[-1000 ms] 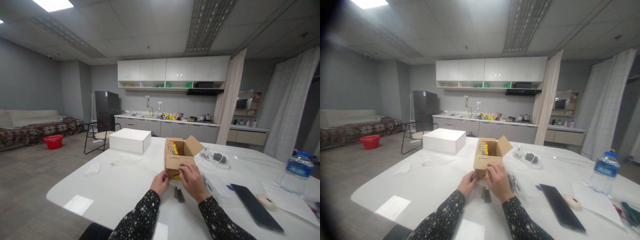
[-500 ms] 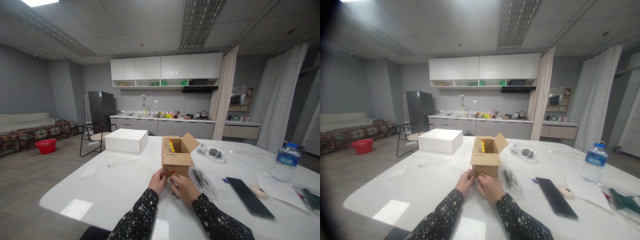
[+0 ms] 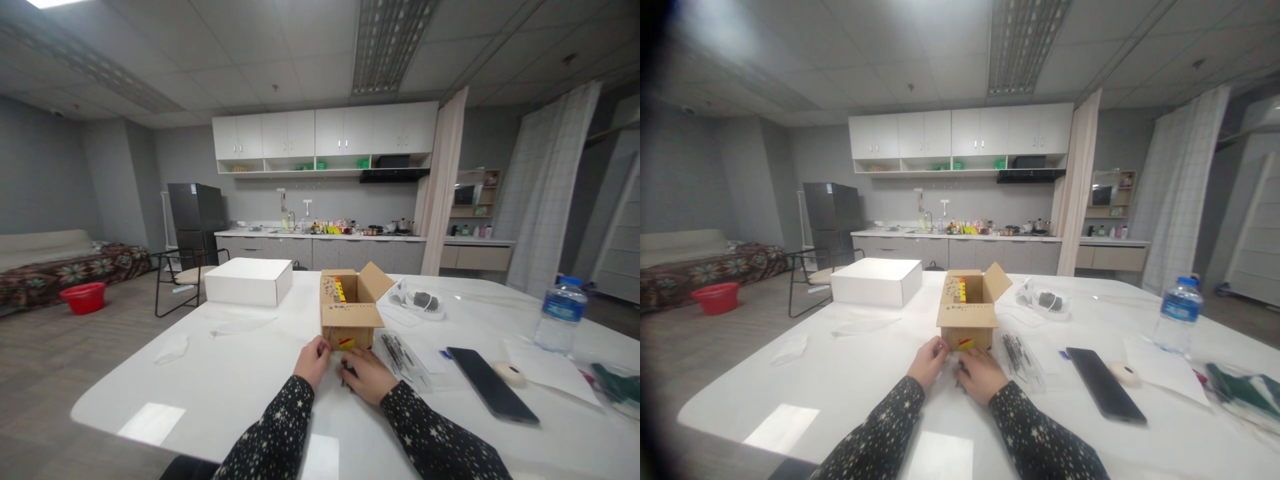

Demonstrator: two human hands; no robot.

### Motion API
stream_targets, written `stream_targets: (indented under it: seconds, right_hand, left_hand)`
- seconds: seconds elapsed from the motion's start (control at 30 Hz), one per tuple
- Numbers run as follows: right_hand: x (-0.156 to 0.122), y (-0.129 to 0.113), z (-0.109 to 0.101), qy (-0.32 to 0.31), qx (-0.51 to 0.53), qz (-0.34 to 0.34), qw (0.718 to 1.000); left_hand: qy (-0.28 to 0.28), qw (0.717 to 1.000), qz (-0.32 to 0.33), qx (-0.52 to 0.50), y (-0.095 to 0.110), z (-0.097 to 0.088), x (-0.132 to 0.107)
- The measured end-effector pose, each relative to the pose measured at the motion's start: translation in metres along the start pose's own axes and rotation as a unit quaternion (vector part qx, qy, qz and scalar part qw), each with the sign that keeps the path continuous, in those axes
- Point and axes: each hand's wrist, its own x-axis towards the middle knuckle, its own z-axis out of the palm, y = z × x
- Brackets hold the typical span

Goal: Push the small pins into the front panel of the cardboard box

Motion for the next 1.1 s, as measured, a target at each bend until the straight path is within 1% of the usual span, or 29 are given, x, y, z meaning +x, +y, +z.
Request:
stream_targets:
  seconds: [0.4, 0.7, 0.93, 1.1]
  right_hand:
    - [-0.001, -0.005, -0.003, 0.001, 0.02, -0.004, 1.0]
    - [-0.002, -0.003, -0.015, -0.019, 0.065, -0.028, 0.997]
    - [-0.004, -0.007, -0.018, -0.017, 0.063, -0.035, 0.997]
    - [-0.004, -0.008, -0.018, -0.038, 0.067, -0.042, 0.996]
  left_hand:
    - [0.006, 1.0, 0.006, -0.005, -0.001, 0.0, 0.0]
    - [0.006, 1.0, 0.008, -0.002, 0.0, -0.001, 0.0]
    - [0.006, 1.0, 0.007, 0.002, 0.0, 0.0, 0.0]
    - [0.004, 1.0, 0.003, 0.002, -0.001, 0.0, 0.0]
